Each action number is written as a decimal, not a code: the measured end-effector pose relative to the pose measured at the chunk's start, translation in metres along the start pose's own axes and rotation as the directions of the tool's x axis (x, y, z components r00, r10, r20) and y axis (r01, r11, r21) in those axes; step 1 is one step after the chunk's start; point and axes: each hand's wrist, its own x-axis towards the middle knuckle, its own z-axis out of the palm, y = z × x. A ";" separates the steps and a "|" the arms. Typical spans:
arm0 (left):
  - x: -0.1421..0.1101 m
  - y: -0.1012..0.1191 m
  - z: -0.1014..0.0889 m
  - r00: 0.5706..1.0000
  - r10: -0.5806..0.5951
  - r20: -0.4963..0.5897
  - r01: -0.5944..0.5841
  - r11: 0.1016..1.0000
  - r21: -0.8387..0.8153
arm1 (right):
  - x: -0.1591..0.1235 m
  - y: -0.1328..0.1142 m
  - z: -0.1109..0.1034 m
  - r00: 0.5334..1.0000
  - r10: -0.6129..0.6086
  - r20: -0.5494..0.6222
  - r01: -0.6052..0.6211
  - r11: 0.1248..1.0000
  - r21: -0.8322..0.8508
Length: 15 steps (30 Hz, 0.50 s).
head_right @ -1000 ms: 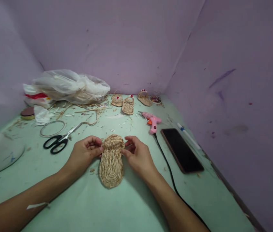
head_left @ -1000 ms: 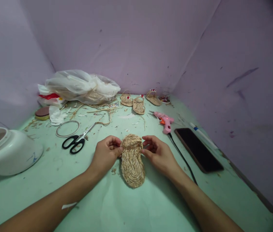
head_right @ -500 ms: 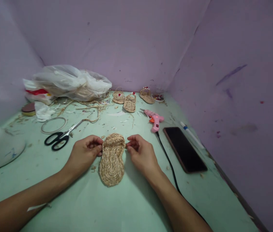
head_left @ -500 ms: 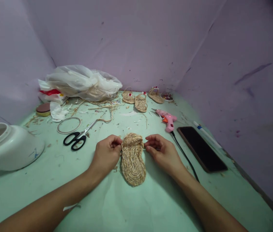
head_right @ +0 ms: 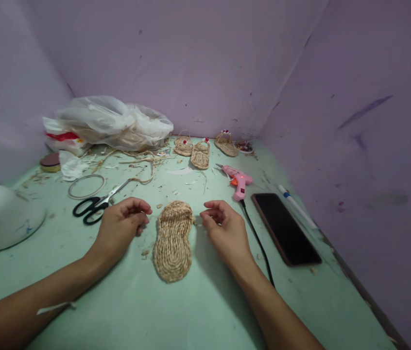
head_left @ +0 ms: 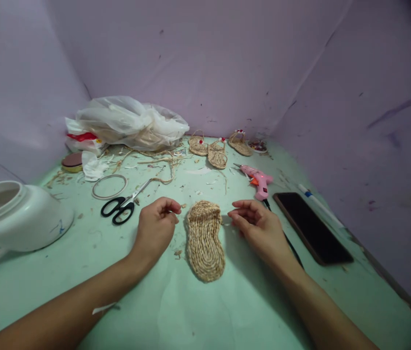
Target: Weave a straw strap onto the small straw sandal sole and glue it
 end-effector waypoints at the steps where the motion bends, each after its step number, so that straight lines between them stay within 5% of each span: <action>1: 0.001 0.001 -0.002 1.000 0.011 0.008 -0.011 0.999 0.042 | 0.000 0.000 -0.001 1.000 -0.012 -0.006 0.012 1.000 -0.011; 4: 0.001 0.005 -0.006 0.996 0.030 0.086 -0.047 0.979 0.199 | 0.000 0.001 -0.001 1.000 -0.022 0.000 0.022 0.999 -0.040; 9: -0.004 0.007 -0.006 0.971 -0.012 0.238 -0.098 0.890 0.444 | -0.006 -0.003 0.003 0.983 0.125 0.136 -0.115 0.990 -0.081; 15: -0.009 0.003 -0.003 0.952 -0.062 0.301 -0.066 0.915 0.398 | -0.013 -0.010 0.008 0.934 0.222 0.281 -0.216 0.975 -0.051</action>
